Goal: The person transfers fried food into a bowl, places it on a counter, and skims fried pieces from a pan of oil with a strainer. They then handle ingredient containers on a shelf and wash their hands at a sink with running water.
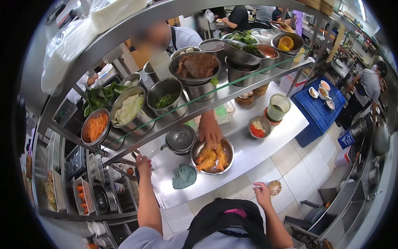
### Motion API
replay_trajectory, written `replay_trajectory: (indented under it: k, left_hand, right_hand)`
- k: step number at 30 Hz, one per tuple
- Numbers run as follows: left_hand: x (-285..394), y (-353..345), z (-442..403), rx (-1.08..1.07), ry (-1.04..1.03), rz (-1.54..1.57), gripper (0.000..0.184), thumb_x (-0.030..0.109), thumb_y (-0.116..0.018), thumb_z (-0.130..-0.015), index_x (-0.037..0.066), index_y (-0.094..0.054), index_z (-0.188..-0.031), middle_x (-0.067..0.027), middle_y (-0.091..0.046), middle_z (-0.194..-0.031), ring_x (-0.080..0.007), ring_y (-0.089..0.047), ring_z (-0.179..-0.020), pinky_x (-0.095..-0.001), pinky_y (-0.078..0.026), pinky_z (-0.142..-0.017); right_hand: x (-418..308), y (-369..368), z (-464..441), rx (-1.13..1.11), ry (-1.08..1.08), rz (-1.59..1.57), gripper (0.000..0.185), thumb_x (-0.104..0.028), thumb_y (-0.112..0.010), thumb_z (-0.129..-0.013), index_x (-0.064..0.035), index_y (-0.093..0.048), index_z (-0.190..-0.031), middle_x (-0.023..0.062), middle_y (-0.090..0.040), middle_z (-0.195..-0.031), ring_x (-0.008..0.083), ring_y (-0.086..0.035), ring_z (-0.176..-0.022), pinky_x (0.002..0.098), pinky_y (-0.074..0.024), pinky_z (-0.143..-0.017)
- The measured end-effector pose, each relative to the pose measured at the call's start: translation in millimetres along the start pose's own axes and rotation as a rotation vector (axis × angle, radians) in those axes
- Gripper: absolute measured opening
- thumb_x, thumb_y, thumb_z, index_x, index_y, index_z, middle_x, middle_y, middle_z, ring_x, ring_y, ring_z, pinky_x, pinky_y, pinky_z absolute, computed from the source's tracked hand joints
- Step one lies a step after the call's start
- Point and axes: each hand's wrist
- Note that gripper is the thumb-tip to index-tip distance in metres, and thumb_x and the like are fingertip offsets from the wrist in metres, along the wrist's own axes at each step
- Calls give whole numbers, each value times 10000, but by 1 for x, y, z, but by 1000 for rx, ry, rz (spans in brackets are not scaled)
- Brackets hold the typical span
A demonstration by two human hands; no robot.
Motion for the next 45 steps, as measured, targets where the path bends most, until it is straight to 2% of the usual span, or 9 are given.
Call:
replay_trajectory:
  k: [12, 14, 18, 23, 28, 36, 38, 42, 45]
  left_hand:
    - [51, -98, 212, -497, -77, -257, 322, 6, -508, -843, 28, -546, -1162, -49, -597, -720, -72, -463, -479, -210, -346, -412]
    - [55, -144, 224, -574, -160, -436, 335, 12, -505, -839, 31, -559, -1169, -64, -608, -746, -99, -520, -550, -237, -413, -467]
    - [33, -238, 216, -747, -699, -888, 346, 82, -508, -843, 54, -579, -1181, -207, -668, -984, -385, -644, -895, -472, -503, -816]
    - [36, -340, 233, -901, -542, -1306, 398, 96, -549, -798, 120, -614, -1190, -187, -680, -1033, -381, -642, -976, -494, -497, -846]
    - [-9, -394, 199, -1156, -781, -1624, 346, 144, -611, -775, 182, -644, -1117, -135, -700, -988, -334, -669, -934, -461, -521, -797]
    - [-66, -414, 150, -1107, -876, -1715, 295, 189, -585, -849, 170, -661, -1133, -142, -703, -996, -326, -676, -958, -451, -509, -810]
    - [-56, -416, 159, -934, -1054, -1728, 332, 232, -589, -861, 144, -646, -1176, -160, -692, -1023, -349, -669, -936, -472, -493, -844]
    - [36, -433, 198, -855, -902, -1563, 376, 297, -565, -892, 104, -605, -1212, -200, -652, -1099, -370, -650, -931, -487, -505, -807]
    - [44, -430, 165, -520, -1387, -937, 337, 273, -553, -892, 82, -620, -1161, -200, -658, -1064, -373, -645, -915, -476, -513, -779]
  right_hand:
    - [-81, -58, -158, -491, -331, -287, 664, -534, -417, -978, -117, -314, -1485, 153, -477, -1405, 299, -610, -1033, 423, -530, -844]
    - [-70, -41, -175, -397, -483, -437, 673, -543, -434, -962, -114, -318, -1468, 159, -476, -1395, 318, -605, -1033, 438, -525, -849]
    - [-39, -1, -243, -117, -683, -877, 615, -519, -512, -923, -97, -341, -1336, 177, -469, -1361, 365, -536, -1128, 466, -484, -905]
    - [-18, 39, -301, -192, -580, -780, 648, -523, -513, -926, -69, -392, -1373, 158, -541, -1325, 294, -579, -1051, 412, -494, -863]
    - [-27, 53, -314, -426, -542, -461, 517, -430, -471, -965, -69, -478, -1335, 129, -595, -1237, 276, -594, -1039, 420, -495, -876]
    - [-29, 35, -273, -529, -470, -391, 406, -211, -501, -983, -61, -472, -1359, 121, -601, -1146, 250, -640, -952, 400, -569, -773]
    - [-20, 25, -270, -513, -430, -362, 395, -163, -508, -972, -53, -477, -1350, 112, -603, -1114, 220, -656, -882, 358, -587, -709]
    - [2, 13, -268, -532, -291, -276, 437, -105, -547, -934, 5, -450, -1346, 141, -602, -1076, 211, -664, -782, 336, -599, -665]
    - [-14, 13, -257, -467, -284, -313, 482, -65, -574, -903, 29, -428, -1352, 159, -604, -1040, 218, -664, -747, 329, -602, -650]
Point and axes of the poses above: each hand's wrist, its own z-axis away from the middle knuckle, its own y-axis out of the back of the hand, x = y × z
